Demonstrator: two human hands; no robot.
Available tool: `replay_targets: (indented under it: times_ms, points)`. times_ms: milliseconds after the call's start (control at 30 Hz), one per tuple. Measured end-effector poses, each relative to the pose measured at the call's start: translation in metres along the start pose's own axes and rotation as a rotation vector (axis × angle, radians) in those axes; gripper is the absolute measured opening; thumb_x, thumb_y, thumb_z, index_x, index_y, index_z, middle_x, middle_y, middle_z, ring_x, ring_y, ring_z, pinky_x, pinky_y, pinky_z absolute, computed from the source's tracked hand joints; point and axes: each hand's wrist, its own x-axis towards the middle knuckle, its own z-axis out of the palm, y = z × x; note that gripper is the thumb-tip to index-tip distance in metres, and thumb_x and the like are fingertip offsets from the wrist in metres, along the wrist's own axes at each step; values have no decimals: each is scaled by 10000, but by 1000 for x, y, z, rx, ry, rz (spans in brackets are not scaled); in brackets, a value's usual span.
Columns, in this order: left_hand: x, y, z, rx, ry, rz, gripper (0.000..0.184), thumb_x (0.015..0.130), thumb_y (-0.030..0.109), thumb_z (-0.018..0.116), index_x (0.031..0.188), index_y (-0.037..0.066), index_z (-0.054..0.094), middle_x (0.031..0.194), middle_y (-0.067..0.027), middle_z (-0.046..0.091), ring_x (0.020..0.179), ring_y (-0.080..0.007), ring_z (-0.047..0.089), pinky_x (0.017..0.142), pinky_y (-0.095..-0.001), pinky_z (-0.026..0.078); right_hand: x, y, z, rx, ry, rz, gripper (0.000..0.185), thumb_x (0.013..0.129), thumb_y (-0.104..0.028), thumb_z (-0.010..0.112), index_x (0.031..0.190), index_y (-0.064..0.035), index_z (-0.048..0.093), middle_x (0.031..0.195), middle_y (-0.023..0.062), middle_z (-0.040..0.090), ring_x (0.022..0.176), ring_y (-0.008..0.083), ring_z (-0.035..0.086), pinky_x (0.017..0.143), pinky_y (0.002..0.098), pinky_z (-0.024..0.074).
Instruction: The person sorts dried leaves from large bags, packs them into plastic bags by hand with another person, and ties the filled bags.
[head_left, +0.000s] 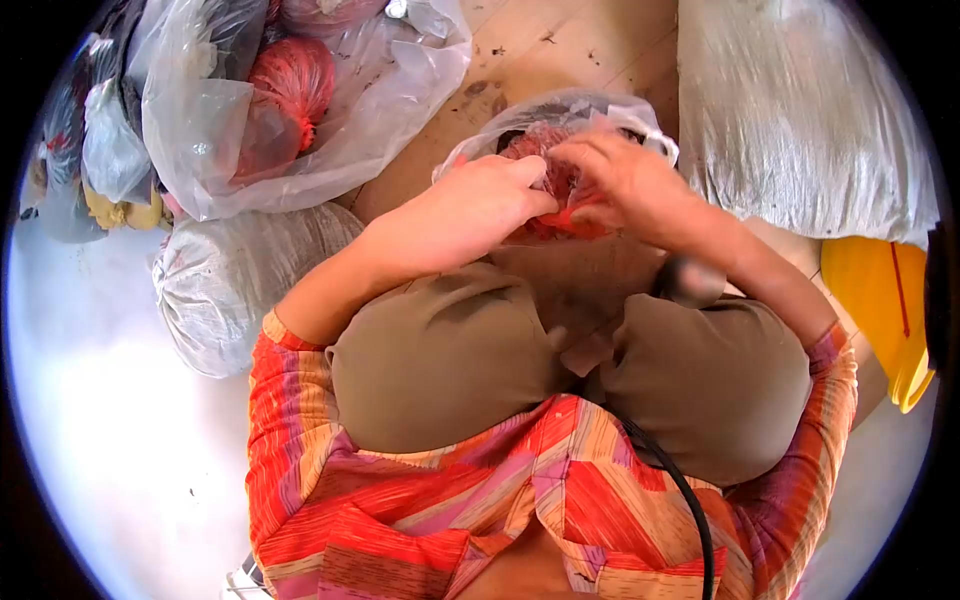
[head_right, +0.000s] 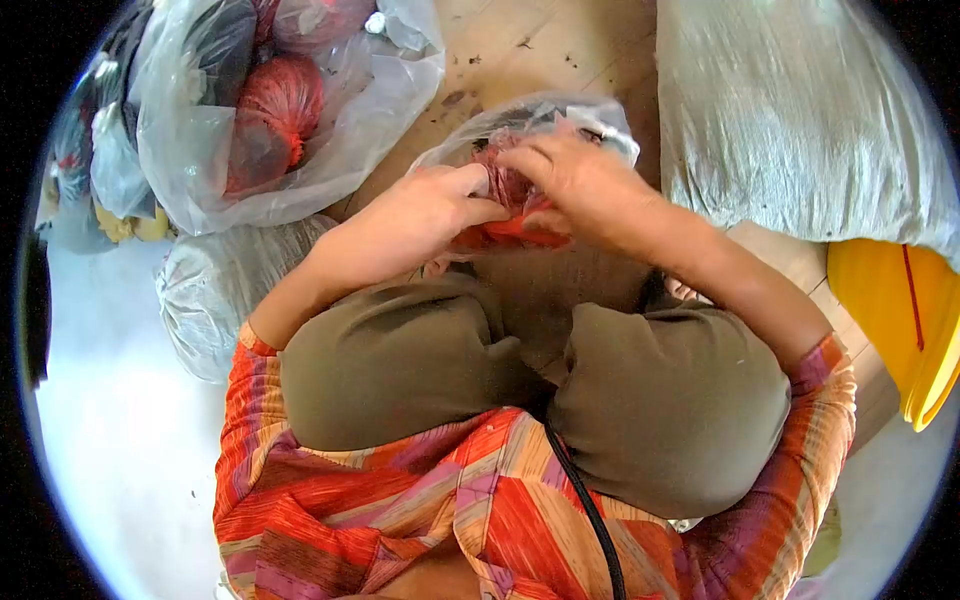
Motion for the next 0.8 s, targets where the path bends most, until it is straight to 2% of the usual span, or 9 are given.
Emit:
replay_targets:
  times_ms: [100, 200, 300, 400, 467, 500, 600, 667, 800]
  points:
    - [0, 2, 0, -46, 121, 6, 186, 735, 50, 515, 899, 23, 599, 919, -128, 531, 827, -317, 562, 729, -380, 449, 3, -7, 16, 147, -55, 138, 564, 710, -185, 697, 1203, -70, 447, 1156, 135, 513, 1063, 321, 507, 905, 394, 415]
    - [3, -2, 7, -153, 121, -58, 305, 690, 49, 617, 994, 64, 594, 887, -111, 516, 819, -279, 557, 717, -368, 446, 3, -4, 28, 144, -2, 116, 471, 739, -129, 650, 1170, -68, 469, 1152, 129, 514, 1054, 328, 507, 885, 402, 423]
    - [7, -11, 30, -157, 273, -134, 141, 761, 88, 582, 896, 48, 582, 865, -123, 554, 763, -295, 572, 669, -372, 470, 8, 5, 25, 138, -9, 116, 336, 751, -88, 614, 1069, -56, 512, 1104, 136, 533, 1014, 342, 517, 840, 405, 437]
    - [8, -15, 36, -226, 394, -135, 171, 785, 129, 607, 944, 70, 590, 878, -124, 554, 746, -283, 575, 661, -361, 479, 11, 15, 31, 249, 14, 174, 214, 757, -52, 585, 961, -36, 523, 1007, 152, 566, 941, 362, 536, 786, 403, 447]
    - [3, -10, 32, -549, 413, -286, 317, 760, 196, 662, 1036, 73, 567, 929, -131, 554, 840, -293, 566, 741, -367, 469, 7, 18, 34, 326, 57, 221, 167, 759, -38, 574, 915, -25, 517, 953, 160, 579, 901, 372, 543, 760, 400, 450]
    - [-3, -12, 32, -550, 416, -291, 317, 760, 196, 662, 1036, 73, 567, 929, -131, 554, 840, -293, 566, 741, -367, 469, 5, 18, 30, 355, 50, 247, 159, 773, 9, 536, 928, -18, 511, 952, 148, 583, 875, 337, 555, 762, 358, 451]
    - [-31, -30, 44, -267, 241, -461, 644, 663, 316, 756, 1172, 41, 473, 1127, -153, 531, 1085, -322, 475, 923, -394, 375, 1, 20, 29, 433, 100, 237, 164, 790, 73, 482, 930, -13, 498, 971, 128, 589, 853, 277, 570, 768, 307, 450]
    - [-41, -35, 61, -178, 236, -450, 604, 674, 309, 744, 1143, 33, 482, 1087, -155, 535, 1059, -326, 480, 905, -400, 384, -1, 17, 27, 593, 150, 269, 147, 815, 92, 453, 910, -19, 468, 1005, 106, 594, 880, 198, 554, 792, 285, 436]
    - [-42, -39, 76, -79, 289, -480, 406, 730, 243, 691, 1037, 37, 524, 1000, -152, 559, 979, -320, 527, 803, -402, 434, 2, 11, 30, 674, 207, 277, 119, 811, 54, 471, 903, -22, 477, 956, 134, 596, 882, 256, 579, 799, 312, 445]
